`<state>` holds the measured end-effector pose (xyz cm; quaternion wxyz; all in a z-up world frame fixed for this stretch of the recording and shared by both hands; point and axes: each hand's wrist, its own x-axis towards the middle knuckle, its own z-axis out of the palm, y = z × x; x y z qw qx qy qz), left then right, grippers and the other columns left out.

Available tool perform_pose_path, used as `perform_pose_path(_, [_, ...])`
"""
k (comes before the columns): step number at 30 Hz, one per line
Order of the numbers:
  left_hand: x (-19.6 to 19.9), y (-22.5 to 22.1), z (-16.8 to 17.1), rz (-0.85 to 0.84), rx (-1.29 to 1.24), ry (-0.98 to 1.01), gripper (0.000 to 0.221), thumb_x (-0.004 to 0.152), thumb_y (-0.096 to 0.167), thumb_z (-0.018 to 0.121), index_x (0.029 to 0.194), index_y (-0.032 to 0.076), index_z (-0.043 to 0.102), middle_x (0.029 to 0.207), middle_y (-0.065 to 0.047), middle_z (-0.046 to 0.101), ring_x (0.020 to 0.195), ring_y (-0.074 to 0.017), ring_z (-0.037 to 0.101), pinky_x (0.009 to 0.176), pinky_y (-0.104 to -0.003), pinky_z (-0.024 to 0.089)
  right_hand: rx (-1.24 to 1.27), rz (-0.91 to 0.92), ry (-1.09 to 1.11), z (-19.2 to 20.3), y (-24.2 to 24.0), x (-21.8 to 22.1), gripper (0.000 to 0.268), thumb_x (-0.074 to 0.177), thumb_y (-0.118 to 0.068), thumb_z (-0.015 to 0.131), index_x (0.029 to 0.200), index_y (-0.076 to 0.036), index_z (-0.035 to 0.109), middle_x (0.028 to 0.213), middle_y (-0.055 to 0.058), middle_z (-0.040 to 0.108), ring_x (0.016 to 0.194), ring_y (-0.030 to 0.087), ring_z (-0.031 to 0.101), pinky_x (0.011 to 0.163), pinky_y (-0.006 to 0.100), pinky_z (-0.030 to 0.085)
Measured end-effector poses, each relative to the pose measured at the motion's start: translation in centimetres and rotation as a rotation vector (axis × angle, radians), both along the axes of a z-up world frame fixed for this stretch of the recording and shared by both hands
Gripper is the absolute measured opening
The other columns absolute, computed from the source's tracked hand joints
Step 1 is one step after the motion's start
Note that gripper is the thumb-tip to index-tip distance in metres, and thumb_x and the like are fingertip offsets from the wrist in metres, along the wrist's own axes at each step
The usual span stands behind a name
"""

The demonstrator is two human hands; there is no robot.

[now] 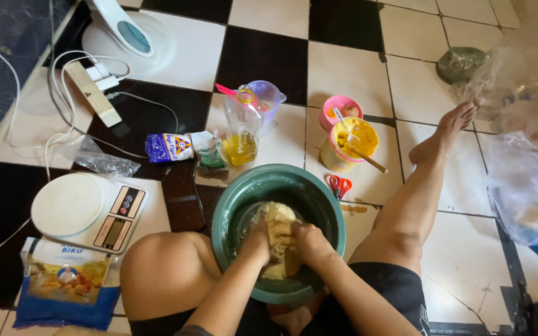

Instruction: The person kneads dough in a bowl by hand. They use both hands to press, pull, and turn the dough mixture repeatedly inside a green plastic bowl.

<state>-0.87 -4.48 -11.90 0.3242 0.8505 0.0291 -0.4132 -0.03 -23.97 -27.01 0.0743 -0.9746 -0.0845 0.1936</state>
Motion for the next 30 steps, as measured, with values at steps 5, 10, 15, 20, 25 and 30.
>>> perform_pose_path(5, [0.8,-0.7,-3.9,-0.086,0.067,-0.034,0.106,0.078,0.000,0.076,0.160,0.015,0.010,0.152,-0.026,0.028,0.135,-0.0508,0.037,0.100,-0.071,0.039,0.239,-0.094,0.097,14.0,0.7,-0.1,0.036,0.060,-0.031,0.080,0.093,-0.020,0.075,0.082,0.007,0.077,0.084,0.029,0.075,0.075,0.044,0.059])
perform_pose_path(10, [1.1,-1.0,-6.6,-0.105,0.125,-0.122,0.104,0.071,0.003,0.082,0.156,0.011,0.023,0.139,-0.026,0.044,0.126,-0.0508,0.048,0.095,-0.066,0.047,0.544,-0.385,0.006,21.1,1.9,1.0,0.040,0.071,-0.035,0.075,0.107,-0.020,0.079,0.093,0.012,0.078,0.092,0.034,0.074,0.082,0.045,0.056])
perform_pose_path(15, [1.6,-0.7,-8.2,-0.097,0.118,-0.170,0.083,0.080,0.013,0.074,0.150,0.007,0.029,0.129,-0.023,0.060,0.122,-0.0410,0.059,0.104,-0.055,0.044,0.795,-0.370,-0.187,17.3,4.5,1.6,0.034,0.085,-0.030,0.070,0.114,-0.013,0.073,0.109,0.013,0.075,0.103,0.033,0.070,0.089,0.043,0.054])
perform_pose_path(20, [1.8,0.3,-8.2,0.149,0.030,-0.140,0.079,0.070,0.020,0.087,0.138,0.006,0.051,0.125,-0.025,0.064,0.122,-0.0403,0.060,0.106,-0.052,0.046,0.217,0.352,-0.518,11.1,5.2,0.3,0.030,0.089,-0.012,0.058,0.117,-0.007,0.067,0.107,0.018,0.072,0.098,0.039,0.068,0.090,0.042,0.054])
perform_pose_path(25, [1.6,0.7,-7.1,0.299,-0.005,-0.218,0.070,0.065,0.014,0.088,0.130,0.008,0.060,0.119,-0.020,0.069,0.116,-0.0340,0.065,0.099,-0.044,0.054,-0.133,0.297,0.002,13.6,3.4,-1.5,0.025,0.100,-0.018,0.047,0.102,-0.021,0.071,0.089,0.005,0.068,0.080,0.033,0.073,0.063,0.044,0.060])
perform_pose_path(30, [-0.2,-0.4,-0.2,0.187,-0.066,-0.092,0.097,0.077,0.015,0.079,0.150,-0.001,0.017,0.142,-0.030,0.044,0.134,-0.0408,0.046,0.114,-0.048,0.040,-0.132,0.194,0.135,21.9,2.2,1.8,0.049,0.094,-0.003,0.048,0.129,-0.034,0.064,0.105,0.009,0.072,0.097,0.035,0.071,0.077,0.049,0.059])
